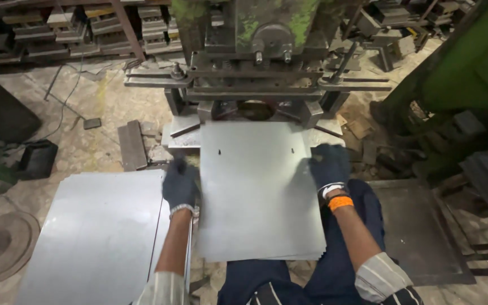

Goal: Stamping and punching holes into rectangular metal sheets using an industrial press machine.

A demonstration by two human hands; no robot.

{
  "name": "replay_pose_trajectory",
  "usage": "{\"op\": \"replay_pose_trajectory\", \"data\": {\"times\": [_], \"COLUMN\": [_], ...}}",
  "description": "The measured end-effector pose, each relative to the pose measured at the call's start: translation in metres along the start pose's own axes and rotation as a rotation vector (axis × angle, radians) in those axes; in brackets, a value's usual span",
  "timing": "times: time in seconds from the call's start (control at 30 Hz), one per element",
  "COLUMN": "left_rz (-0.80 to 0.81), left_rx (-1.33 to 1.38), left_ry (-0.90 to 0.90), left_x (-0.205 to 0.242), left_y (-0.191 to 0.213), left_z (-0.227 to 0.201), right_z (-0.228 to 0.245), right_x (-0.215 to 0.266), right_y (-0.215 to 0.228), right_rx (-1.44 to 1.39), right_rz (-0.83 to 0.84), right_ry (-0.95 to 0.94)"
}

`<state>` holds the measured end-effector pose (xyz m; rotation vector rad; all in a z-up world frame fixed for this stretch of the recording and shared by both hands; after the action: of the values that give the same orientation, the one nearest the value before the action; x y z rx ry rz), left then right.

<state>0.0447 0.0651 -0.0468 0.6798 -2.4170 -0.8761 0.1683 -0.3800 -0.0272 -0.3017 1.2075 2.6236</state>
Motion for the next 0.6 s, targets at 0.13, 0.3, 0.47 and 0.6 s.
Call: {"op": "replay_pose_trajectory", "data": {"times": [0.13, 0.3, 0.47, 0.6], "left_rz": [-0.334, -0.384, -0.903, -1.253], "left_rx": [0.028, 0.010, -0.261, -0.540], "left_ry": [0.008, 0.053, -0.113, -0.458], "left_x": [-0.025, -0.055, -0.071, 0.005], "left_y": [0.057, 0.117, 0.240, 0.301], "left_z": [0.010, 0.057, 0.115, 0.105], "right_z": [0.059, 0.150, 0.237, 0.242], "right_x": [-0.001, 0.059, 0.186, 0.227], "right_y": [0.000, -0.105, -0.251, -0.290], "right_rx": [0.106, -0.305, -0.925, -0.760], "right_rz": [-0.137, 0.298, 0.920, 0.965], "right_ry": [0.321, 0.211, -0.383, -0.589]}}
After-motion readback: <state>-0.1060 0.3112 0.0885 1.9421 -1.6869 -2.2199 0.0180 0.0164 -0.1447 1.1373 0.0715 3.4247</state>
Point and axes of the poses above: each hand's wrist, its own x-axis away from the middle knuckle, its own y-axis out of the back of the hand, z = x × y, the point moved 9 cm from there along -x, towards the middle knuckle, and after that the axes turned 11 degrees about -x, right-handed, at the moved point
